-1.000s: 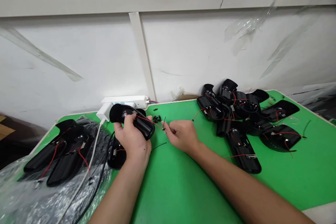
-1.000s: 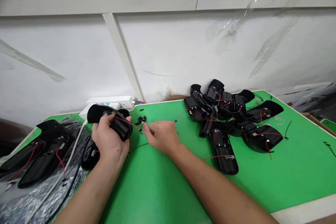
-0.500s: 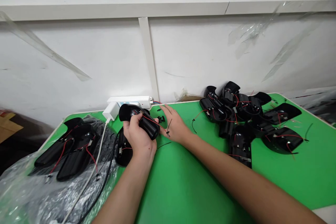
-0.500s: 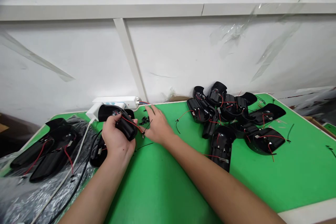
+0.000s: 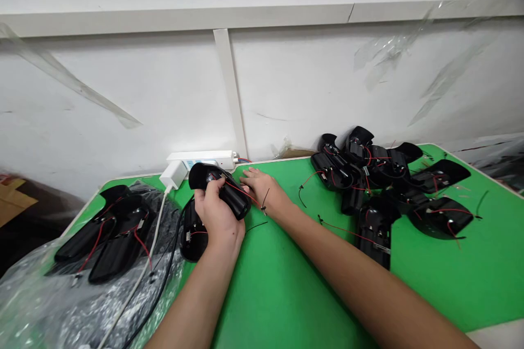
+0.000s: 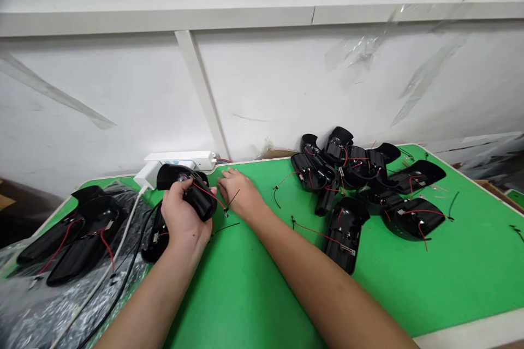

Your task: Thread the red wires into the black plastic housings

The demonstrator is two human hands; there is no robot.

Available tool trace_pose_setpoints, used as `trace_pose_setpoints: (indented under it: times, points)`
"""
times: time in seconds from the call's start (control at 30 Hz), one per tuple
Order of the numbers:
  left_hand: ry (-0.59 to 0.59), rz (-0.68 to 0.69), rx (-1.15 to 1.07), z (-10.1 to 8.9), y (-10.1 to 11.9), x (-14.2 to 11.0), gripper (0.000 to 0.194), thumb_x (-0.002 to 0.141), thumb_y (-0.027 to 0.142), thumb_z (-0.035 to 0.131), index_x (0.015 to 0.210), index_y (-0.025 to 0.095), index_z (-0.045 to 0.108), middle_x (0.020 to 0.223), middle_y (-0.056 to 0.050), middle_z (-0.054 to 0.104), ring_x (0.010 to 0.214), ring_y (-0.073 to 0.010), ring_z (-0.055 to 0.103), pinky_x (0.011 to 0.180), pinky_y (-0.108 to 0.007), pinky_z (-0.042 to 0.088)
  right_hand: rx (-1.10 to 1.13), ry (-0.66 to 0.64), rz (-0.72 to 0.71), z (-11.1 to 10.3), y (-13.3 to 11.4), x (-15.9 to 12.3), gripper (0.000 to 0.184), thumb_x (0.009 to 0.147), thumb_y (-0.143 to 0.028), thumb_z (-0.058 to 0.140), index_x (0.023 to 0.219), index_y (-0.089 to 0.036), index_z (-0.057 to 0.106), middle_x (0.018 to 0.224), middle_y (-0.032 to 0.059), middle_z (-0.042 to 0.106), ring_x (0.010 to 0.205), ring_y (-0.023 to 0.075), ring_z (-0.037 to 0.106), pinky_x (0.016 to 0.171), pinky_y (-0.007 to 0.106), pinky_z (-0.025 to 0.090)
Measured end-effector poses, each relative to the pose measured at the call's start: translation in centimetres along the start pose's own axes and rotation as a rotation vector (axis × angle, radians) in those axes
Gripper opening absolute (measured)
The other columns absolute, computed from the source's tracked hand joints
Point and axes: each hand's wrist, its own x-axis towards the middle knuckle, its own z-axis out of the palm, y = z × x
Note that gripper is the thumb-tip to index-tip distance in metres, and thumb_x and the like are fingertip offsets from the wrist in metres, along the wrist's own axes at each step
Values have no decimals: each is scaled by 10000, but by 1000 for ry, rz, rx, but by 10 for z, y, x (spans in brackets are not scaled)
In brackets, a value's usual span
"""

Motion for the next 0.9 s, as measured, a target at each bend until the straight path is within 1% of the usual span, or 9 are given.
trace_pose_setpoints:
  times: [0.1,0.2,0.4,0.5,0.57,0.63,0.67,0.8,0.9]
  points:
    - [-12,-13,11,0,1,-2,295,619,202,708,827,191,499,761,20,575,633,-159,579,532,-331,569,2,1,-3,0,4,-6,298,1025,-215,471,1066,-113,748,1283,164,686,1279,267,605,1145,401,438]
    - [-32,-25,14,2,2,-5,303,621,199,703,812,193,467,718,34,573,579,-146,568,512,-323,564,11,15,9,-7,6,-20,311,1026,-189,465,1130,-101,745,1309,167,678,1302,252,601,1160,384,436]
    - [-76,-18,20,4,1,-9,306,621,198,701,820,191,469,688,46,570,530,-137,575,505,-294,549,90,67,39,-28,7,-56,317,1002,-149,473,1136,-127,759,1294,164,687,1297,257,610,1138,456,470]
    - [-97,-29,22,4,3,-9,311,618,209,700,850,188,494,695,43,576,519,-130,574,503,-276,539,174,109,49,-39,3,-66,394,983,-142,477,1334,-134,656,1368,160,643,1317,242,587,1134,452,471]
    - [-128,-88,38,4,8,-9,317,616,235,696,867,178,510,687,26,590,507,-132,574,489,-255,520,219,125,68,-45,1,-68,568,941,-136,526,1507,-152,484,1491,152,539,1386,240,513,1165,459,434]
    - [-187,-185,72,4,16,-11,314,617,274,687,860,162,523,677,-7,604,488,-132,564,439,-222,468,236,145,93,-49,0,-68,686,903,-159,579,1563,-152,389,1536,157,480,1417,256,463,1187,476,398]
    - [-231,-234,87,4,19,-13,311,619,290,683,852,154,529,682,-24,608,480,-128,553,409,-205,432,240,163,105,-51,1,-67,674,898,-174,588,1548,-144,411,1518,162,495,1404,264,468,1187,480,392]
    - [-470,-424,91,3,28,-24,313,648,313,679,884,157,544,733,-44,606,456,-102,493,341,-172,337,203,205,138,-52,9,-64,452,909,-97,482,1334,-120,634,1314,154,631,1230,258,568,1105,452,447]
    - [-607,-577,44,1,26,-32,338,711,313,638,1010,170,575,720,-40,580,428,-97,452,304,-157,256,127,202,189,-53,15,-64,504,818,22,425,1224,-93,700,1095,140,676,1042,252,597,968,407,499]
